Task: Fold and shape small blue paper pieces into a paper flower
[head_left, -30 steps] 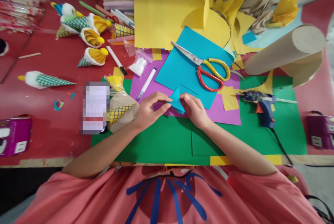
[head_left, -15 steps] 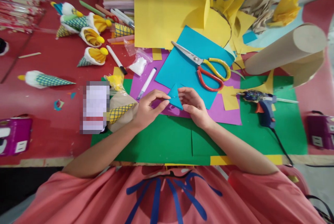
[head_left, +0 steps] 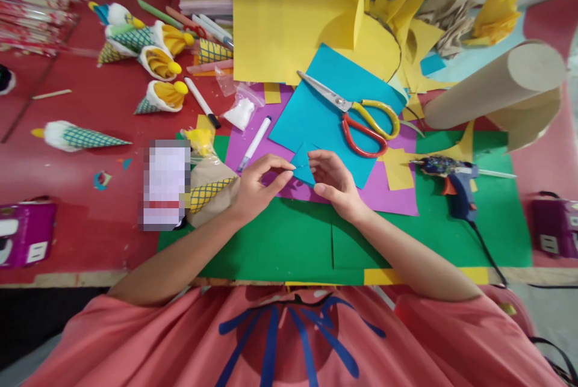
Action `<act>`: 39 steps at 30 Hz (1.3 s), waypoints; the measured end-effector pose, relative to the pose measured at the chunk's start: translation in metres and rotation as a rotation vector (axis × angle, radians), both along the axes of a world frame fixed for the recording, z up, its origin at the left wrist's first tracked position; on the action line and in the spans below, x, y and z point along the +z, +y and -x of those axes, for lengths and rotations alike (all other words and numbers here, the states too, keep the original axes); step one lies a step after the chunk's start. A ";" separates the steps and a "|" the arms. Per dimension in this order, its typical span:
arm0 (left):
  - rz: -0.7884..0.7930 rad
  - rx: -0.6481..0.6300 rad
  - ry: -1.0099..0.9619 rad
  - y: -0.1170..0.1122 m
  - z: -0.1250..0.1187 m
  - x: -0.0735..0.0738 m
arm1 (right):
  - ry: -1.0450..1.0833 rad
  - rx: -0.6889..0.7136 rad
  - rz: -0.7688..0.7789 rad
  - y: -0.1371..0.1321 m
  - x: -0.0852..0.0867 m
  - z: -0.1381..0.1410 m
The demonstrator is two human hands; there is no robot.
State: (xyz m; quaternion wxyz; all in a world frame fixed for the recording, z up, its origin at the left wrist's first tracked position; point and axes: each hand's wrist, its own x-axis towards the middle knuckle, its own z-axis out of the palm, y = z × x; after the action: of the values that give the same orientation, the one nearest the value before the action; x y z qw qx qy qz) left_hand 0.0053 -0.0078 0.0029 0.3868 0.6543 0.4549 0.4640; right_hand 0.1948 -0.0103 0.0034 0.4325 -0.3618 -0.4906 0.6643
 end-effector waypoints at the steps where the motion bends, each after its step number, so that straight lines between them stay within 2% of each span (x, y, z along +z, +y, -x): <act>1: 0.000 0.002 0.004 0.000 0.000 0.000 | 0.006 0.003 -0.004 0.000 0.001 0.000; 14: 0.005 0.034 0.004 0.001 0.000 0.000 | -0.001 0.015 -0.038 -0.001 0.001 0.003; 21: -0.138 0.006 0.139 -0.002 0.000 0.002 | 0.016 0.056 0.002 0.002 -0.003 0.002; 26: -0.213 -0.043 0.197 -0.003 0.001 0.004 | -0.030 -0.003 0.002 0.000 -0.001 0.004; 31: -0.144 -0.055 0.163 -0.005 0.001 0.000 | -0.033 -0.037 0.010 -0.003 0.001 0.007; 36: 0.035 -0.046 0.028 -0.005 -0.001 -0.003 | -0.019 -0.068 0.026 -0.004 0.002 0.008; 39: 0.098 -0.104 0.119 -0.004 -0.002 0.002 | -0.020 -0.066 0.026 -0.004 0.002 0.008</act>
State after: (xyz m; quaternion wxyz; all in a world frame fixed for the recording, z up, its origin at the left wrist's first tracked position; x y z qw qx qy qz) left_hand 0.0075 -0.0115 0.0049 0.4143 0.6838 0.4644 0.3809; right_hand 0.1871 -0.0144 0.0057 0.4447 -0.3901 -0.4742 0.6521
